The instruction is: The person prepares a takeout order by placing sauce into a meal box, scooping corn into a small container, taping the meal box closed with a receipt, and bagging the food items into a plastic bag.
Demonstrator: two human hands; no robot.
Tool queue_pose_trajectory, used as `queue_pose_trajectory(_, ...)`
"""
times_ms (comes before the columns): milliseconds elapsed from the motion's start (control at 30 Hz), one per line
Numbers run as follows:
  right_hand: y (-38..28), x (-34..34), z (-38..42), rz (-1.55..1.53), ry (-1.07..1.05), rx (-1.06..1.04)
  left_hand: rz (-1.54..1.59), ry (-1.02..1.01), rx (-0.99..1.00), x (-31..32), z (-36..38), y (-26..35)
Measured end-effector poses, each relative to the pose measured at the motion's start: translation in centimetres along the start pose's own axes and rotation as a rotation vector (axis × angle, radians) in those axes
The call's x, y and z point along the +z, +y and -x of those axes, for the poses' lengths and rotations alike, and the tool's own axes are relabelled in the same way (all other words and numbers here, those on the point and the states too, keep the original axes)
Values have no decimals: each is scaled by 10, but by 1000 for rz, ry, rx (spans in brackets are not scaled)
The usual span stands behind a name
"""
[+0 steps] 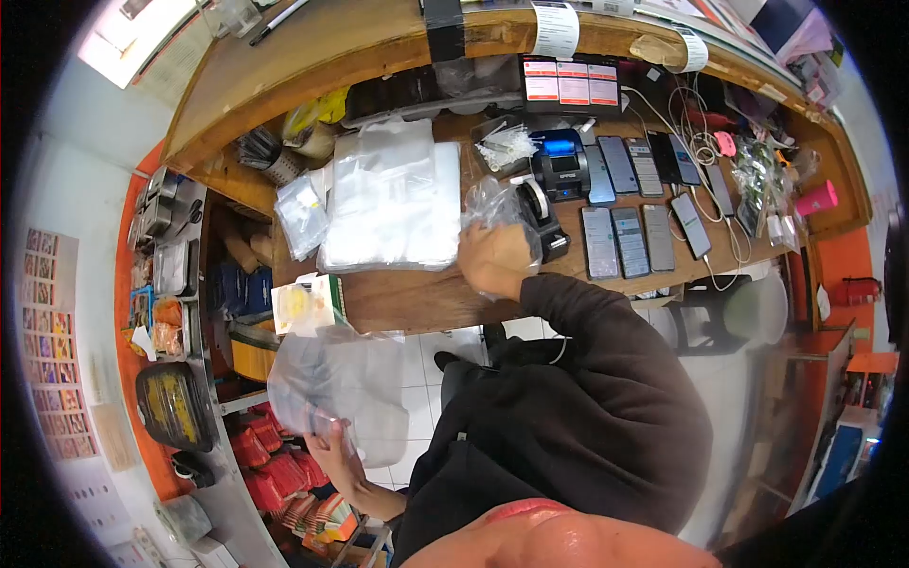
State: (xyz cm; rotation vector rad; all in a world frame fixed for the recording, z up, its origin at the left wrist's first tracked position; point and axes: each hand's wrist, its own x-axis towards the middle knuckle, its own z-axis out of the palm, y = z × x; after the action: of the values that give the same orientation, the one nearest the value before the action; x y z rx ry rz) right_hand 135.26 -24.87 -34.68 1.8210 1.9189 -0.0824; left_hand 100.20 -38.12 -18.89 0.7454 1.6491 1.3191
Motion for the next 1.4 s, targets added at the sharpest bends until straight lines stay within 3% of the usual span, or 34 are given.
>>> queue_pose_trajectory(67,27,-5,19,-210,170,-48,189,-261,41,23,5,8)
queue_pose_trajectory(133,40,5,15,-329,271,-124,236,-351,49,31,-7,-5)
queue_pose_trajectory(200,29,0,3,-157,495,-131,170,-402,-33,51,-9,-11)
queue_pose_trajectory(233,41,-31,23,-503,562,-286,135,-406,-31,67,-5,-7)
queue_pose_trajectory(267,56,-53,31,-502,563,-275,135,-416,-31,75,-5,-8)
queue_pose_trajectory(333,90,-81,25,-1090,533,-268,313,-522,-152,91,-7,-13)
queue_pose_trajectory(400,143,-70,-9,-1276,993,98,277,-494,-123,103,-9,-14)
queue_pose_trajectory(433,183,-63,-21,-1066,1218,226,298,-444,-168,108,-12,-11)
queue_pose_trajectory(500,251,-26,-59,-914,1526,678,286,-312,-179,134,-9,8)
queue_pose_trajectory(533,280,-7,-65,-731,1459,879,292,-317,-170,138,-14,8)
queue_pose_trajectory(600,318,23,-76,-658,1379,1155,112,-558,-93,132,-23,5)
queue_pose_trajectory(800,332,83,-92,-793,1297,1268,54,-548,-151,166,-23,-2)
queue_pose_trajectory(867,333,83,-90,-828,1266,1214,298,-259,-383,177,-22,-3)
queue_pose_trajectory(900,331,77,-87,-838,1232,1187,459,-529,-425,158,-43,-24)
queue_pose_trajectory(933,333,81,-91,-791,1261,1138,454,-535,-431,162,-43,-23)
queue_pose_trajectory(1033,336,79,-91,-803,1201,1133,360,-276,-501,186,-26,1)
queue_pose_trajectory(1067,338,77,-90,-797,1254,1128,360,-275,-501,189,-22,4)
queue_pose_trajectory(1133,341,81,-93,-797,1303,1120,149,-343,-257,191,-17,5)
queue_pose_trajectory(1200,340,81,-92,-760,1075,1113,130,-435,-209,188,-18,2)
queue_pose_trajectory(1267,338,74,-88,-766,1045,1113,118,-531,-160,180,-21,-7)
queue_pose_trajectory(1367,305,28,-64,-883,1460,940,225,-619,-219,165,-24,-21)
queue_pose_trajectory(1400,278,-1,-48,-1099,1491,805,231,-617,-218,168,-19,-21)
